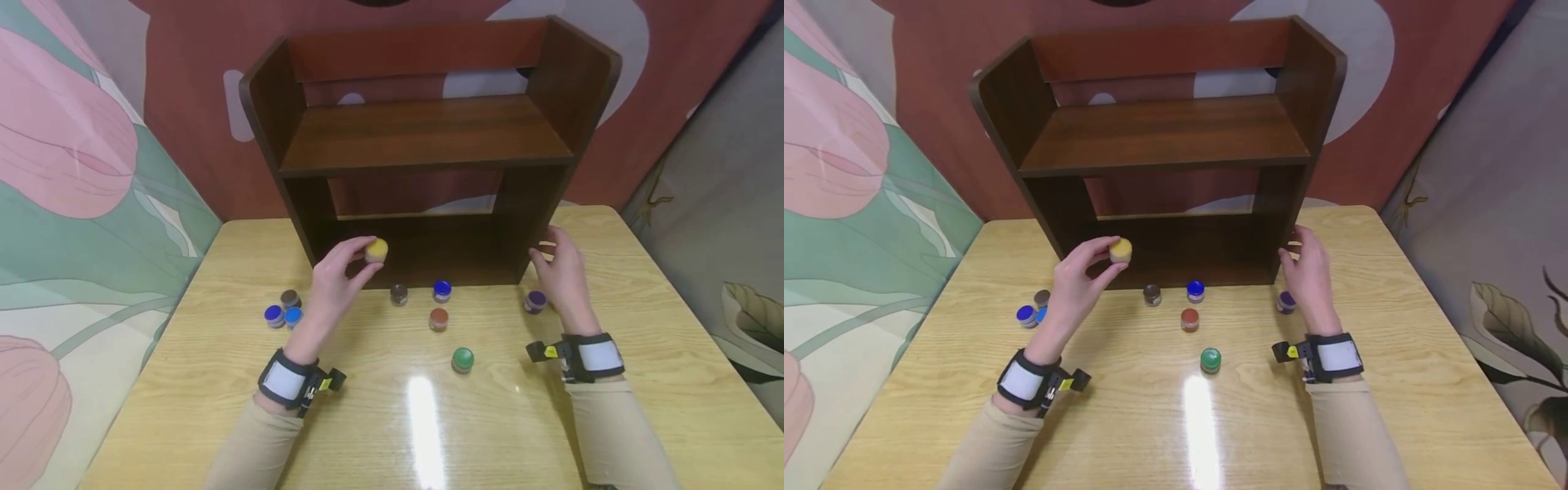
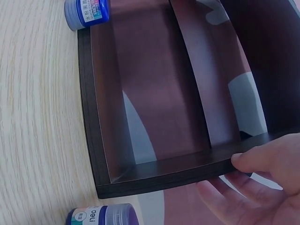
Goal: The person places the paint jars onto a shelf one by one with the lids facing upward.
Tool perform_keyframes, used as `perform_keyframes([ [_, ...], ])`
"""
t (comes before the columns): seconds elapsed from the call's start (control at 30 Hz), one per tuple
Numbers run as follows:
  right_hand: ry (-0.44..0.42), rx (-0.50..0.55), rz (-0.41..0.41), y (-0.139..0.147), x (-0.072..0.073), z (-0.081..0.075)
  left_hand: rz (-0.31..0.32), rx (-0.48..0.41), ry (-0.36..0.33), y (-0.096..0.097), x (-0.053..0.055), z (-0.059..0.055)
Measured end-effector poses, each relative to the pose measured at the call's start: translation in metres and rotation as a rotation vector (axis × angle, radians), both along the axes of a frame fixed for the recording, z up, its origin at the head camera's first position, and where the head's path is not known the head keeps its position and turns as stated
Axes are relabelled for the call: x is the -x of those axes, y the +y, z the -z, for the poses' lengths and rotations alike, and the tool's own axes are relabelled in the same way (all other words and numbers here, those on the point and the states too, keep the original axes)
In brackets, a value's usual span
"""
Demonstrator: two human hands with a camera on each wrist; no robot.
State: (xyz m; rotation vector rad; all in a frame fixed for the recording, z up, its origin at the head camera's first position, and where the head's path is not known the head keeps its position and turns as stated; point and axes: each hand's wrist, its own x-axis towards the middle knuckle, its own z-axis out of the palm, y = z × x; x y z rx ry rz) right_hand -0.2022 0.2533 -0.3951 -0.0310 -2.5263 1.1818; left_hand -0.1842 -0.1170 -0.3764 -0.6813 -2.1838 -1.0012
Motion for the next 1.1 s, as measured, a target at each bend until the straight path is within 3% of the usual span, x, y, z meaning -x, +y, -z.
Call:
perform_keyframes([
  [0.3,0.005,0.007,-0.002,-0.001,0.005,0.005,-0.046,-0.026,-0.028,-0.013,-0.002,-0.014],
  [0.83,0.003,0.007,0.004,0.002,0.002,0.005,-0.029,-0.077,0.05,-0.02,-0.003,-0.043],
  [1.1,0.008,0.004,0.001,0.002,0.002,0.004,-0.058,-0.06,0.077,-0.02,-0.005,-0.057],
])
